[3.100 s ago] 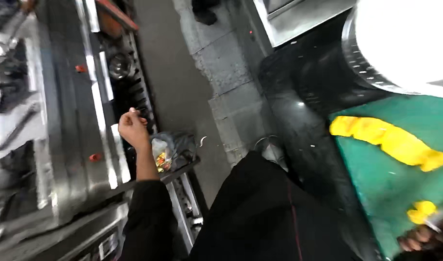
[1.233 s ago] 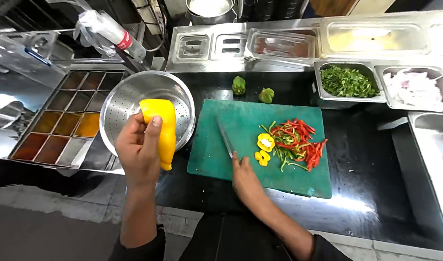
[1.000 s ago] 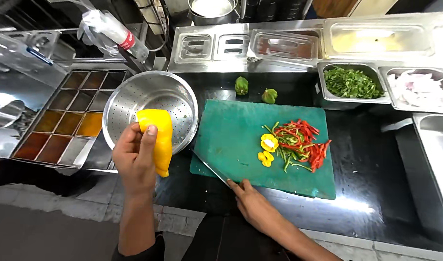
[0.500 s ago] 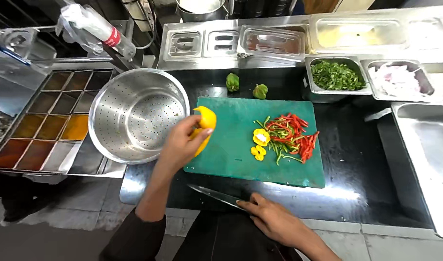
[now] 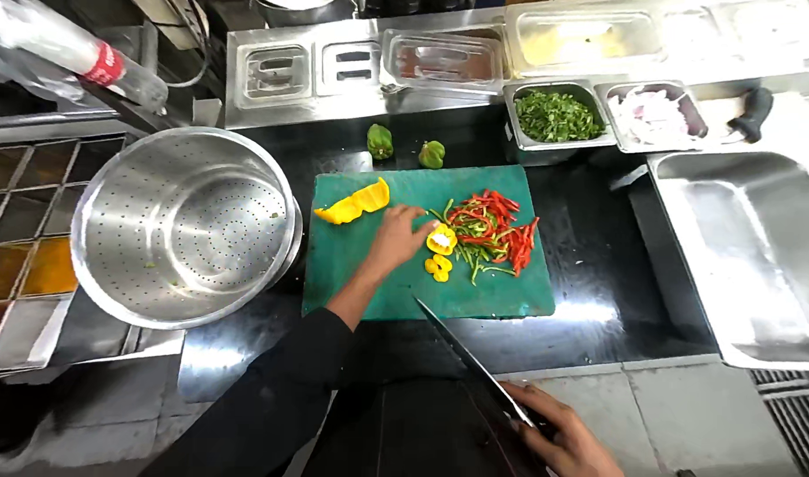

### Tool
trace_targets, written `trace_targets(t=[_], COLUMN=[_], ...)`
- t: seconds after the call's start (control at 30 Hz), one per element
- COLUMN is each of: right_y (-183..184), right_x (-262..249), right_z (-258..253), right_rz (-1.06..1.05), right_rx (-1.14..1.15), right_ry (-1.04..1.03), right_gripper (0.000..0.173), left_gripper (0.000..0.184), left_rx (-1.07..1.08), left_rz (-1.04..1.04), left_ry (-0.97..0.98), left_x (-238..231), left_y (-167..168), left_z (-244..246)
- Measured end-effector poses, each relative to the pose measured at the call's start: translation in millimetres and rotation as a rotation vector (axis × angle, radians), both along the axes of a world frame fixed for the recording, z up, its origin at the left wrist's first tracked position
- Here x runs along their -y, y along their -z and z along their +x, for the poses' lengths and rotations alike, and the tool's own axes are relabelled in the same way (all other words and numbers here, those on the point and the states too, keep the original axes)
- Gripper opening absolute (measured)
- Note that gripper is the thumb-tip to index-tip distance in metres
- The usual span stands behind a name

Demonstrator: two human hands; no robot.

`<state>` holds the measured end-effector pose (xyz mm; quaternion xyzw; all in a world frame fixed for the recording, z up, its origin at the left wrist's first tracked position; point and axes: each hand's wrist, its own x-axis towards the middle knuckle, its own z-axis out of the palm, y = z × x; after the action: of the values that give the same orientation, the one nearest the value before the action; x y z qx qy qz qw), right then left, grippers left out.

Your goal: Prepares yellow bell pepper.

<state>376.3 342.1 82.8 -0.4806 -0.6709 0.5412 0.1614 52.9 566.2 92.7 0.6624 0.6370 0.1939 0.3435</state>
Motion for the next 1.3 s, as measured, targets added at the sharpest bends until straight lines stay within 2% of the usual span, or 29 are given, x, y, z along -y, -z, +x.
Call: trace_targets(t=[0.1,0.2,0.27,0.4,0.47,0.53,0.6,0.67,0.73,0.83,0.87,0.93,1.0,1.07,1.2,1.23,1.3], right_y=[0,1,6,12,14,16,13,6,0,-4,-4,-2,2,9,3,-2,-15], right_x=[2,1,1,2,2,-5,-16,-26,-34,-40,-41,-42,-43,-44,-46,-48,-51], right_z=[13,19,19,6,-6,-17,-23,-23,-21,-26,-29,-36,-42,-47,-61,-66,-76], right_rz=[-0.012,-0.003,-0.021,-0.182,-0.190,-0.146,-0.083,-0.069,-0.064,-0.093,-0.104,-0.121,-0.104,-0.044,-0.087,-0.104,-0.118], right_rx=[0.012,0.020,-0.021,-0.184,-0.269,-0.286,-0.268,-0.266,-0.269,-0.278,-0.279,-0.258,-0.156,0.003,0.248,0.320,0.470], right_ry=[0.006,-0.003,0.026,0.193,0.347,0.484,0.568,0.606,0.630,0.628,0.609,0.547,0.456,0.346,0.201,0.177,0.137], right_gripper=[0.043,0.043,0.043,0.043,0.036,0.028,0.031,0.030,0.026,0.024,0.024,0.024,0.026,0.031,0.036,0.036,0.036], left_gripper=[0.045,0.034,0.031,0.040,0.037,0.041,0.049,0.037,0.027,0.028,0.032,0.049,0.051,0.033,0.021,0.019,0.015], left_rx=[0.037,0.145,0.216,-0.012,-0.033,-0.024,-0.077,-0.061,0.062,0.356,0.392,0.258,0.077,0.074,0.166,0.147,0.105], left_rz=[-0.119,-0.156,-0.087,0.236,0.384,0.337,0.373,0.414,0.292,-0.109,-0.209,-0.256,-0.107,0.126,0.385,0.429,0.461], left_ry=[0.063,0.072,-0.018,-0.288,-0.211,0.030,0.192,0.185,0.066,-0.057,-0.033,-0.011,-0.102,-0.117,0.282,0.299,0.208], left_x=[-10,-16,-13,13,39,67,80,81,73,57,53,49,52,59,74,76,80], left_y=[15,11,5,1,13,28,51,63,52,25,20,14,15,25,53,60,65], left_z=[20,13,-4,-32,-23,2,26,34,33,22,17,8,-1,-6,5,10,20])
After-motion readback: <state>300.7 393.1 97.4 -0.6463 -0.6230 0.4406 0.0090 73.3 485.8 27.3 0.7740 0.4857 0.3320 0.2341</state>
